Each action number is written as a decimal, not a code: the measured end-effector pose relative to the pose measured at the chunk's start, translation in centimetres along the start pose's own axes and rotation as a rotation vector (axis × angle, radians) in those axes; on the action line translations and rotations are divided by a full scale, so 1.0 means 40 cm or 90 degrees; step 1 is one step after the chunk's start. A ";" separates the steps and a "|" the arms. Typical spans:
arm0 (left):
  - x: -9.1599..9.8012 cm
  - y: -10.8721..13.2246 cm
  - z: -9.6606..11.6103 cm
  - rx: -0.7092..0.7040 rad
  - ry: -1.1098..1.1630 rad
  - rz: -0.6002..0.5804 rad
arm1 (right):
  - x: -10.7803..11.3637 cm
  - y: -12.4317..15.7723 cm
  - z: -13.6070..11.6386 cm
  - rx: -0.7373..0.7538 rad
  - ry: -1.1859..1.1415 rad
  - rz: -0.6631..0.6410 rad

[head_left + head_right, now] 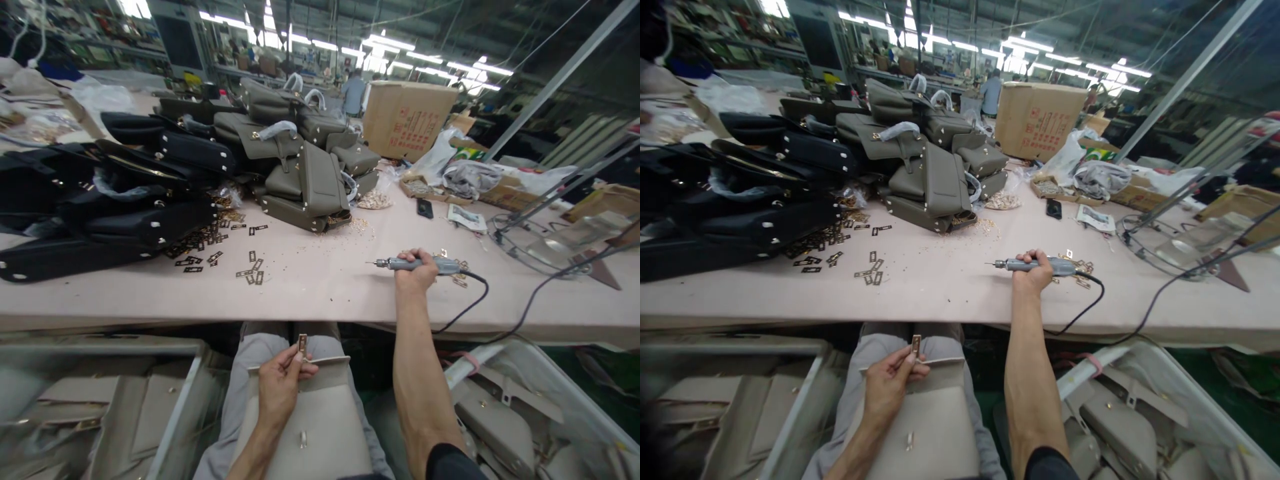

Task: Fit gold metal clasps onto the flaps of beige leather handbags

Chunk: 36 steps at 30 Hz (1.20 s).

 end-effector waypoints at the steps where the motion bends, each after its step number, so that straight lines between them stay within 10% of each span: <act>1: -0.002 0.002 0.001 0.006 0.008 0.002 | 0.001 0.023 -0.009 0.000 0.000 -0.019; 10: 0.000 0.013 -0.015 -0.002 0.031 -0.001 | 0.015 0.168 0.032 0.025 0.043 -0.010; 36: 0.008 0.019 -0.019 -0.015 0.018 0.001 | 0.049 0.160 0.109 0.000 0.064 0.047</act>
Point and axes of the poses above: each hand's wrist, its own y-axis away from the middle knuckle, its own x-axis out of the back of the hand, z = x × y, the point moved 1 cm from there along -y, towards the middle knuckle, and after that the axes turned 8 degrees about y, right-handed, at the moved point
